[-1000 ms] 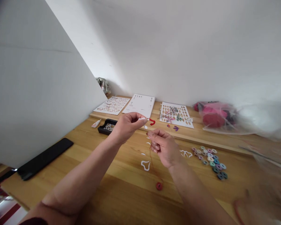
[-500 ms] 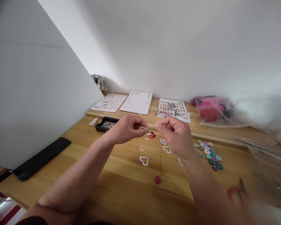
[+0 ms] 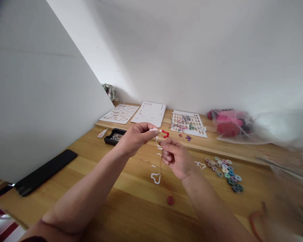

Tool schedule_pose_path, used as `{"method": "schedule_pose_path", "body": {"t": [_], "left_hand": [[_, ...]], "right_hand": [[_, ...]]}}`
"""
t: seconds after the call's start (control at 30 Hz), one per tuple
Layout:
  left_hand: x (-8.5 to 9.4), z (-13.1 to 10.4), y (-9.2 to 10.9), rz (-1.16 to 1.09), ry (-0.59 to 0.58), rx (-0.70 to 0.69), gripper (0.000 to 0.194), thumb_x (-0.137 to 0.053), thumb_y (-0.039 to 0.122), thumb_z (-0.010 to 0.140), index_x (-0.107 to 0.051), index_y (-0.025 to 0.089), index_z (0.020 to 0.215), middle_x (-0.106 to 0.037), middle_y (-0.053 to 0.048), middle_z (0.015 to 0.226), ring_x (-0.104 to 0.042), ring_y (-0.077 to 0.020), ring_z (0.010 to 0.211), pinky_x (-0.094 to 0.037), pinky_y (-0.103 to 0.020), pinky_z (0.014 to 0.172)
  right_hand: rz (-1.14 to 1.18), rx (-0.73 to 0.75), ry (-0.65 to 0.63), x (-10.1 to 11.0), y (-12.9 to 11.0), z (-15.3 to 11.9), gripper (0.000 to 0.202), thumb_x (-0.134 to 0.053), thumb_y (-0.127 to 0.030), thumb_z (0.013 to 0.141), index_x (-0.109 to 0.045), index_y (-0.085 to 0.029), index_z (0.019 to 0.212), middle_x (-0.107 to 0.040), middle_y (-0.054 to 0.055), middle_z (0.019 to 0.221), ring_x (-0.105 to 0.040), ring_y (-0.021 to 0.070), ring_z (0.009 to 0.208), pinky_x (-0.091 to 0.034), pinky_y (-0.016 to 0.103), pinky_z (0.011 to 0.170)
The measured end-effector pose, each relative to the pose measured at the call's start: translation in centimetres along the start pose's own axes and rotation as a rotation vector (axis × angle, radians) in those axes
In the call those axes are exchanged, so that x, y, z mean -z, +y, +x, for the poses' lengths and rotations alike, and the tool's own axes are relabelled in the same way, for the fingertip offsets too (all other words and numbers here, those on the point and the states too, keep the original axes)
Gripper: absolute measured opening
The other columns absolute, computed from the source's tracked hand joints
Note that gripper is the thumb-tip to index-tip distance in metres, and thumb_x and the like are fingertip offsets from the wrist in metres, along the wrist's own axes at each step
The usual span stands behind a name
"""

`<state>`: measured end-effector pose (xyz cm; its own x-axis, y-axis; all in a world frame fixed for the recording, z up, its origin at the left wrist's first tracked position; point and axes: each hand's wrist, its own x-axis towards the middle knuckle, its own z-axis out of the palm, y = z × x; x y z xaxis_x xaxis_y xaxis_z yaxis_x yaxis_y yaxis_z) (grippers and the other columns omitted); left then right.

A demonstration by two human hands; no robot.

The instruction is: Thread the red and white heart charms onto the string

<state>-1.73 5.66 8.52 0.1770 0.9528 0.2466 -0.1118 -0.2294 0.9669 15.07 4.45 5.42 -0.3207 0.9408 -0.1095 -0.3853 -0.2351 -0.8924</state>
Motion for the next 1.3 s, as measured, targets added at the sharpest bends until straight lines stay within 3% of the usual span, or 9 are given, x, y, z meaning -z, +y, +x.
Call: {"method": "schedule_pose_path", "body": {"t": [0.2, 0.37, 0.6, 0.73, 0.9, 1.07, 1.23, 1.3], "left_hand": [[0.2, 0.3, -0.7, 0.387, 0.137, -0.111, 0.019, -0.068, 0.033, 0.078, -0.069, 0.014, 0.080, -0.061, -0.001, 0.067, -0.043, -0.0091, 0.057, -0.033, -0.026, 0.054], [0.2, -0.5, 0.3, 0.639, -0.008, -0.211, 0.009, -0.062, 0.020, 0.077, -0.068, 0.016, 0.071, -0.064, 0.000, 0.067, -0.046, -0.0091, 0.058, -0.036, -0.026, 0.058], [0.8, -0.7, 0.7, 0.448, -0.338, -0.036, 0.015, -0.067, 0.030, 0.080, -0.070, 0.015, 0.077, -0.056, 0.003, 0.061, -0.040, -0.0072, 0.054, -0.031, -0.024, 0.053], [1.1, -0.3, 0.2, 0.195, -0.374, 0.052, 0.020, -0.073, 0.035, 0.079, -0.071, 0.015, 0.082, -0.062, 0.001, 0.072, -0.048, -0.0080, 0.063, -0.037, -0.024, 0.061], [0.8, -0.2, 0.2, -0.002, -0.289, 0.098, 0.019, -0.077, 0.032, 0.076, -0.068, 0.015, 0.077, -0.058, 0.003, 0.066, -0.044, -0.0060, 0.058, -0.035, -0.023, 0.058], [0.3, 0.0, 0.2, -0.013, -0.051, -0.013, 0.018, -0.074, 0.032, 0.076, -0.066, 0.015, 0.076, -0.061, 0.001, 0.070, -0.046, -0.0071, 0.061, -0.036, -0.023, 0.060], [0.5, 0.0, 0.4, 0.316, 0.114, -0.120, 0.017, -0.070, 0.032, 0.078, -0.069, 0.015, 0.077, -0.057, 0.001, 0.064, -0.041, -0.0083, 0.057, -0.031, -0.025, 0.054], [0.7, -0.1, 0.6, 0.462, 0.112, -0.167, 0.014, -0.067, 0.028, 0.078, -0.069, 0.015, 0.076, -0.057, 0.001, 0.062, -0.041, -0.0087, 0.056, -0.032, -0.025, 0.054]], "right_hand": [[-0.194, 0.111, 0.060, -0.5, -0.2, -0.7, 0.026, -0.085, -0.035, 0.064, -0.064, -0.019, 0.065, -0.041, -0.008, 0.047, -0.028, 0.0042, 0.041, -0.021, 0.022, 0.042], [-0.425, 0.295, 0.131, 0.2, -1.7, -1.2, 0.023, -0.082, -0.036, 0.069, -0.067, -0.019, 0.067, -0.048, -0.005, 0.054, -0.033, 0.0060, 0.047, -0.019, 0.025, 0.045], [-0.526, 0.342, 0.133, 1.8, -2.6, -0.7, 0.022, -0.081, -0.038, 0.071, -0.070, -0.020, 0.069, -0.047, -0.004, 0.054, -0.032, 0.0071, 0.048, -0.021, 0.025, 0.046], [-0.377, 0.288, 0.050, 1.8, -2.1, -0.4, 0.025, -0.084, -0.040, 0.069, -0.069, -0.020, 0.070, -0.051, -0.004, 0.056, -0.034, 0.0061, 0.047, -0.023, 0.024, 0.045], [-0.113, 0.152, 0.010, 1.1, -1.0, 0.0, 0.027, -0.090, -0.032, 0.060, -0.066, -0.020, 0.067, -0.043, -0.008, 0.050, -0.027, 0.0044, 0.044, -0.024, 0.021, 0.045], [-0.049, 0.043, -0.037, 0.2, 0.2, 0.0, 0.026, -0.087, -0.031, 0.063, -0.063, -0.020, 0.065, -0.040, -0.008, 0.047, -0.028, 0.0048, 0.043, -0.024, 0.021, 0.044], [-0.196, 0.110, -0.010, -0.4, 0.0, -0.8, 0.027, -0.084, -0.035, 0.066, -0.062, -0.019, 0.063, -0.040, -0.008, 0.048, -0.028, 0.0045, 0.042, -0.022, 0.022, 0.044], [-0.336, 0.205, 0.033, -0.4, -0.7, -1.3, 0.026, -0.082, -0.037, 0.070, -0.064, -0.019, 0.064, -0.042, -0.007, 0.050, -0.030, 0.0055, 0.043, -0.021, 0.024, 0.044]]}}
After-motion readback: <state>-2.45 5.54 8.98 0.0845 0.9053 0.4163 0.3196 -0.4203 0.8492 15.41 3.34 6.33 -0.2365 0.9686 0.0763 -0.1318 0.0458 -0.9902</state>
